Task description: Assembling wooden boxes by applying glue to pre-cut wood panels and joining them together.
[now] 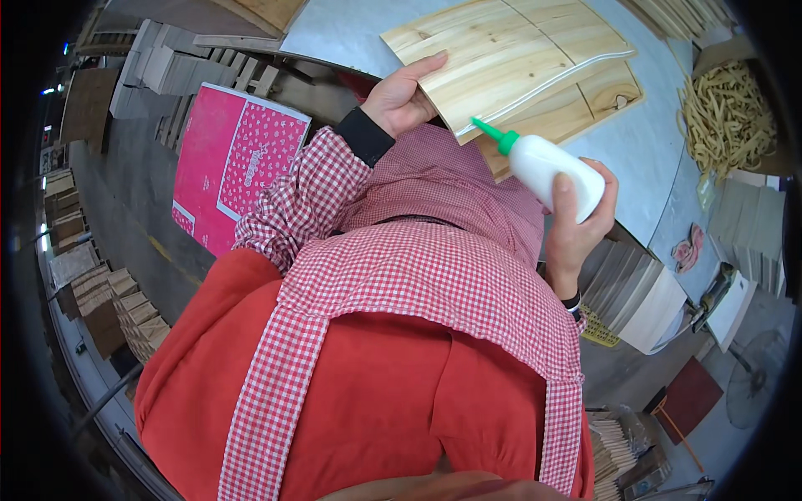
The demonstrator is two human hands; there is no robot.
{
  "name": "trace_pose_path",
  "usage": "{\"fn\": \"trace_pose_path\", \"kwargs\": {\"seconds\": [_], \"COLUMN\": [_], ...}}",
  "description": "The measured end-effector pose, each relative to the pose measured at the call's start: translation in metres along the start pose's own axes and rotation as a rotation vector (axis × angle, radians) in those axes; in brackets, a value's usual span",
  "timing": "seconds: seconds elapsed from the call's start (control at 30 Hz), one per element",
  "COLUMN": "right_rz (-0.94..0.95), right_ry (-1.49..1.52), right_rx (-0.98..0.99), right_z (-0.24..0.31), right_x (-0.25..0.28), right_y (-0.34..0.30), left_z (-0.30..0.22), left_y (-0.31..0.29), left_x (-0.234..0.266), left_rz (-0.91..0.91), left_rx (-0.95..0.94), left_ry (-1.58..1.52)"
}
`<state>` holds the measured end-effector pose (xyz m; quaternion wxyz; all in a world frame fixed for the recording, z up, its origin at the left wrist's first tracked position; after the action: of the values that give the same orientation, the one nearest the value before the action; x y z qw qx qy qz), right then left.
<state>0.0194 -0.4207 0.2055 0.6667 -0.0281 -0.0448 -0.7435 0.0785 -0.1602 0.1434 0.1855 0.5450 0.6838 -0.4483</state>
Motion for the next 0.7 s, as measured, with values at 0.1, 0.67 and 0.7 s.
{"fn": "trace_pose_path", "kwargs": {"seconds": [0.1, 0.67, 0.7], "right_rz": [0.094, -0.368, -0.390], "right_ry": [-0.082, 0.417, 0.419], "right_rx": [0.019, -0.027, -0.023], "right_z": [0.002, -0.031, -0.037], "right_x": [-0.003, 0.081, 0.089], "right_y": [-0.003, 0.051, 0.057], "left_z": [0.000, -0.125, -0.117], "left_y": [-0.002, -0.017, -0.029], "left_x": [-0.002, 0.136, 0.126], "left_rz": [-0.007, -0.107, -0.057], "left_rx": [-0.020, -0.012, 0.183], "left_ry": [0.012, 0.577, 0.763]}}
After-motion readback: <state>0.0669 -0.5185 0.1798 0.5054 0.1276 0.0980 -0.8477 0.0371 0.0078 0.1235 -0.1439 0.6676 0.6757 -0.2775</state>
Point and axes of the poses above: each hand's wrist, its own y-axis towards the middle knuckle, its own x-axis out of the back of the hand, z = x × y, the point moved 2 cm from there along y, towards the middle knuckle, and after that the axes turned 7 degrees about -x, right-handed, at the moved point
